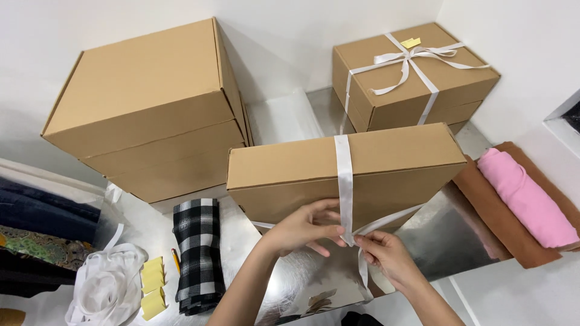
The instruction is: The person wraps a cardboard box with a white ribbon, tying it into a bow on top. They then pick up a pencil and a yellow sticky note, write on the note, and place it on the box. Finally, they move the wrapped box to a stack and prepare a sheet of bubble wrap on the table.
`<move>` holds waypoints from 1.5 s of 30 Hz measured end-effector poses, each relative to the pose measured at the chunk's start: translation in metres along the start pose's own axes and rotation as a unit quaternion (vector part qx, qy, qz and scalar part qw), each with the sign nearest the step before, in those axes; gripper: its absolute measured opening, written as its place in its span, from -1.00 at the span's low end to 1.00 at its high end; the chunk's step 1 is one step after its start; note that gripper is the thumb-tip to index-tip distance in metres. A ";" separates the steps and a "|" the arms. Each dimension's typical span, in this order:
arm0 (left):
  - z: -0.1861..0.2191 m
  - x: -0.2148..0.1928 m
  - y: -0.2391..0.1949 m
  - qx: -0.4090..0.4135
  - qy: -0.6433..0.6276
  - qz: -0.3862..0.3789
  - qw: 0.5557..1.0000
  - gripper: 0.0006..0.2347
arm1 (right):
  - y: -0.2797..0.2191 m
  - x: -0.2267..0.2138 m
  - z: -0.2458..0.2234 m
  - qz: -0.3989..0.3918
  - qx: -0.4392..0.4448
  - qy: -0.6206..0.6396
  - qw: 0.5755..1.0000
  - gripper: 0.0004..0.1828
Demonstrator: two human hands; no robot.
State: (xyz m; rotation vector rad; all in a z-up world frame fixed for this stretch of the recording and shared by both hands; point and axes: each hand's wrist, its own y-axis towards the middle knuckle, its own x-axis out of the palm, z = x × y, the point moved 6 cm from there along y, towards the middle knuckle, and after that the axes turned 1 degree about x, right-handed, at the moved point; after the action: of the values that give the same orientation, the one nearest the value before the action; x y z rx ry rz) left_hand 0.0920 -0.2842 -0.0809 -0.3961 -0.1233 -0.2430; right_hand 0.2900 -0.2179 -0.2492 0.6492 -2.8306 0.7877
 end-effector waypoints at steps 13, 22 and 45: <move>0.125 -0.002 -0.021 0.296 0.366 0.188 0.862 -0.82 | 0.009 0.000 0.010 0.022 -0.017 0.065 0.997 -0.84; 0.136 -0.063 0.053 0.331 0.460 0.204 0.798 -0.55 | -0.011 0.016 0.006 0.067 -0.046 0.066 0.994 -0.79; 0.132 -0.074 0.045 0.217 0.408 0.284 0.840 -0.68 | 0.014 0.082 0.017 0.005 0.021 0.045 0.999 -0.67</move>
State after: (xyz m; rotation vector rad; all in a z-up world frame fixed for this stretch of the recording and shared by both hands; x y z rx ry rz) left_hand 0.0232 -0.1760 0.0112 0.1600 0.7694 0.2214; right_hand 0.2100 -0.2462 -0.2508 0.5916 -2.7458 0.8566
